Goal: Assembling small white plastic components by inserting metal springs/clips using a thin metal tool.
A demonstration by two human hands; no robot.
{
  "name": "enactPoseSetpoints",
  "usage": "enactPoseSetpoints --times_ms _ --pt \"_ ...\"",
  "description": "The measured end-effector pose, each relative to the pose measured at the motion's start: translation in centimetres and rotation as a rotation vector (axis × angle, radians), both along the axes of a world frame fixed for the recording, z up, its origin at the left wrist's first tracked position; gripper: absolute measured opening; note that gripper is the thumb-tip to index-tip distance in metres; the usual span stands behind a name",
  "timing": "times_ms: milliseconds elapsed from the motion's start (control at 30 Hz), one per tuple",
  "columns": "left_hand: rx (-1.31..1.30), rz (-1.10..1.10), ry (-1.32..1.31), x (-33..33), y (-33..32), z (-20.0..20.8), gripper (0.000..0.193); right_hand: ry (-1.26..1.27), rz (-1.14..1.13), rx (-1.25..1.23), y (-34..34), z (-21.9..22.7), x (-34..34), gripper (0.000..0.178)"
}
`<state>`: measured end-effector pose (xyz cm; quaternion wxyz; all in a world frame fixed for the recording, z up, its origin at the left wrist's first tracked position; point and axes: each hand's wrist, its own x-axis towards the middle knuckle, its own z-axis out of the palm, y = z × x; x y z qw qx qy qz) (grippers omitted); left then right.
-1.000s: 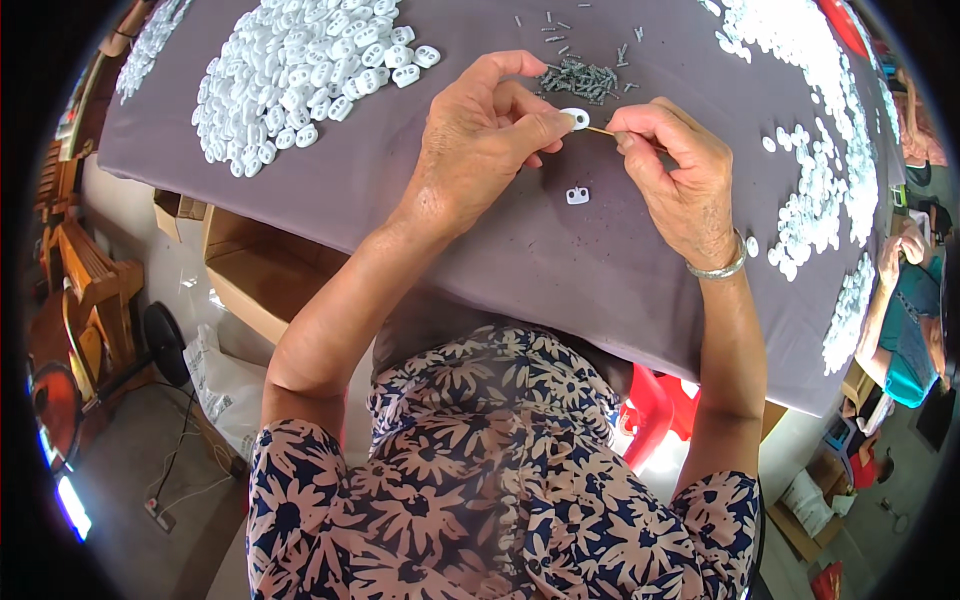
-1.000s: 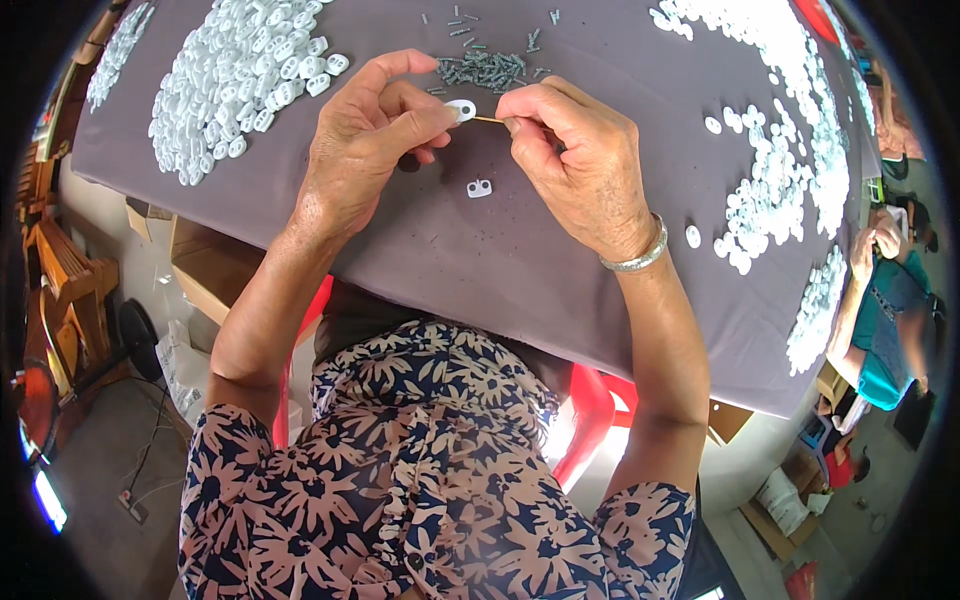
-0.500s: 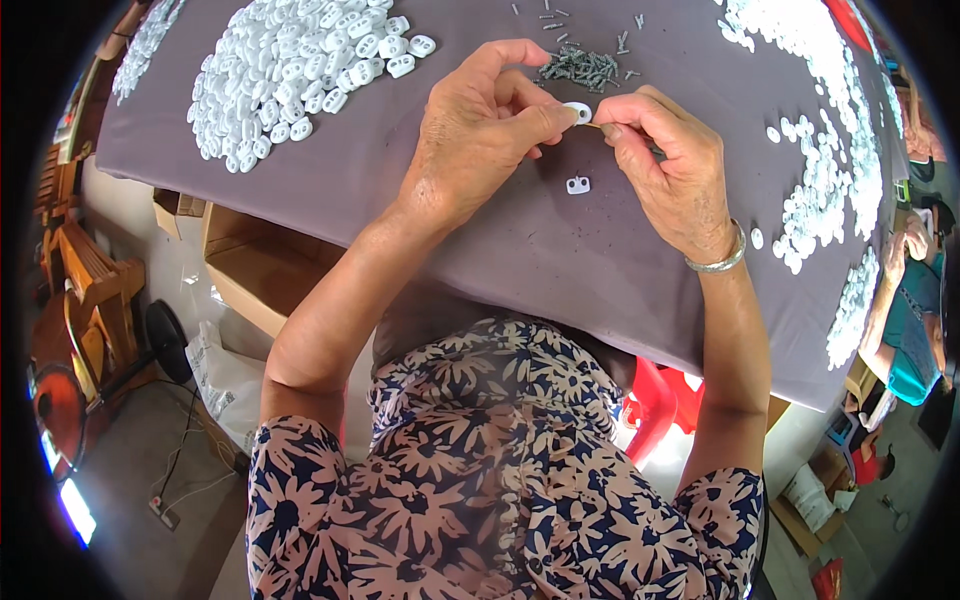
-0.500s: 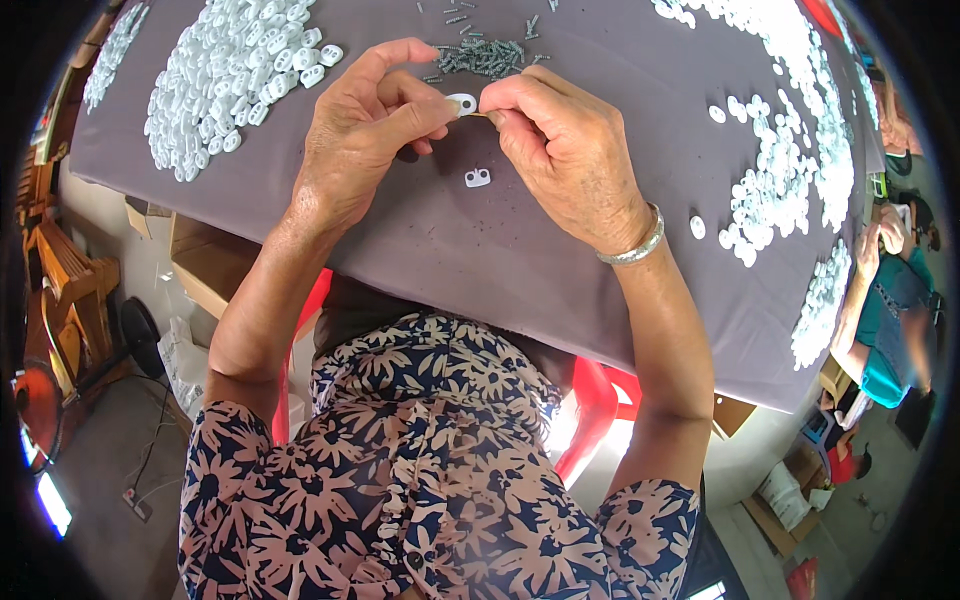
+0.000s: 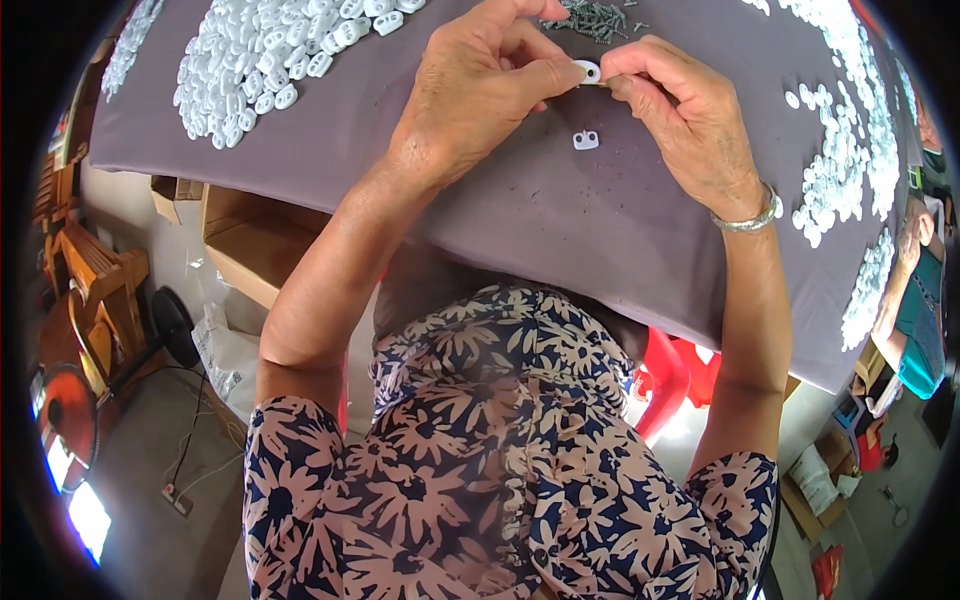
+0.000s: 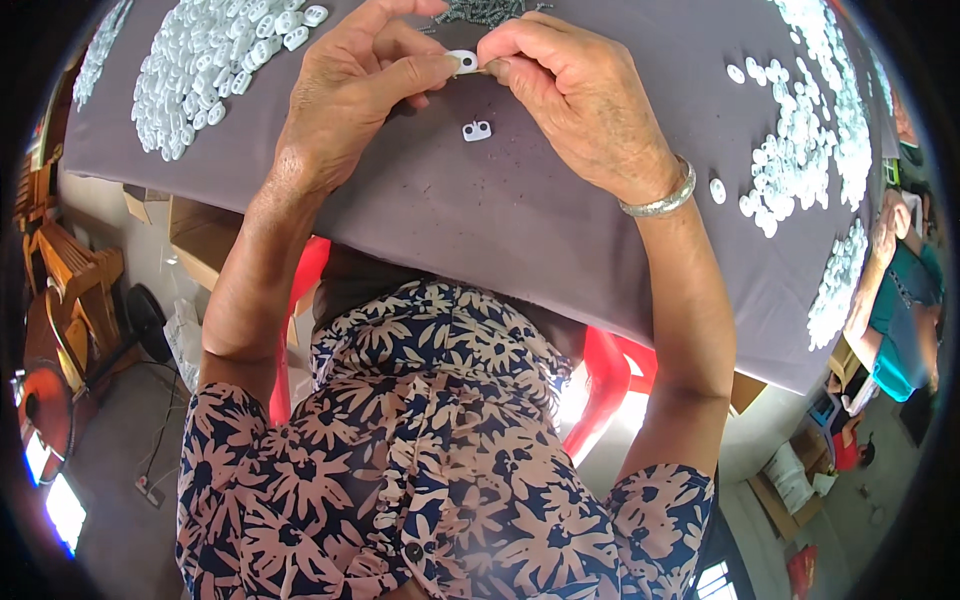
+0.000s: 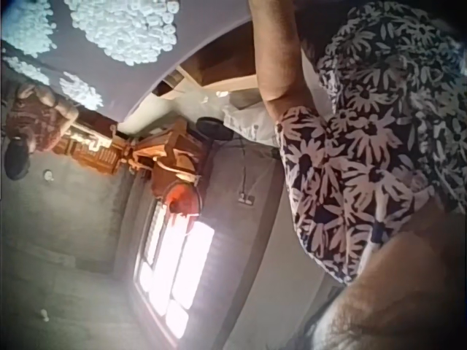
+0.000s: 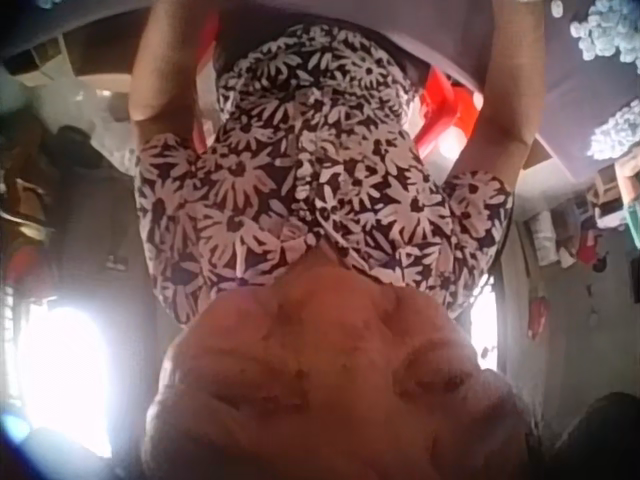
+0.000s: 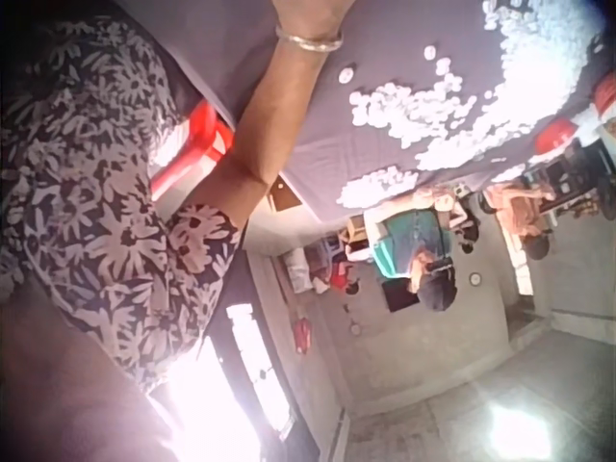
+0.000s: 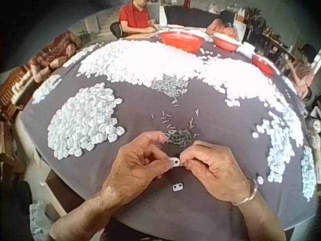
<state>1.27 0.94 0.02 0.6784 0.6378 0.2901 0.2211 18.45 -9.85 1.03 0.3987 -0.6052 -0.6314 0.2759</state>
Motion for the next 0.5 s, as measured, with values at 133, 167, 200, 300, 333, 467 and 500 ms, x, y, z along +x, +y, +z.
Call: enactPoseSetpoints --times_ms 133,167,200,300,333,467,500 --pt "0.039 0.04 -0.061 0.3 -0.1 -0.2 0.036 -0.035 0.014 0.025 0.1 -0.2 0.4 0.009" --pt "0.028 0.037 -0.077 0.4 0.1 -0.3 0.035 -0.027 -0.017 -0.016 0.2 -0.2 0.5 0.009" --pt "0.027 0.037 -0.075 0.3 0.0 -0.3 0.035 -0.024 -0.016 -0.018 0.1 -0.2 0.6 0.009" --pt "0.03 0.076 -0.023 0.3 -0.1 0.0 0.033 -0.065 -0.028 0.003 -0.1 0.2 1.0 0.008" --pt "-0.003 0.091 -0.085 0.2 0.0 -0.4 0.033 -0.099 -0.061 -0.008 -0.2 0.3 1.5 0.007" --pt "-0.062 0.125 -0.191 -0.1 -0.2 -1.0 0.033 -0.311 -0.17 -0.048 -0.6 0.1 2.8 0.008" --pt "-0.036 0.11 -0.208 -0.1 -0.1 -1.1 0.034 -0.317 -0.171 -0.039 -0.4 0.1 2.6 0.008"
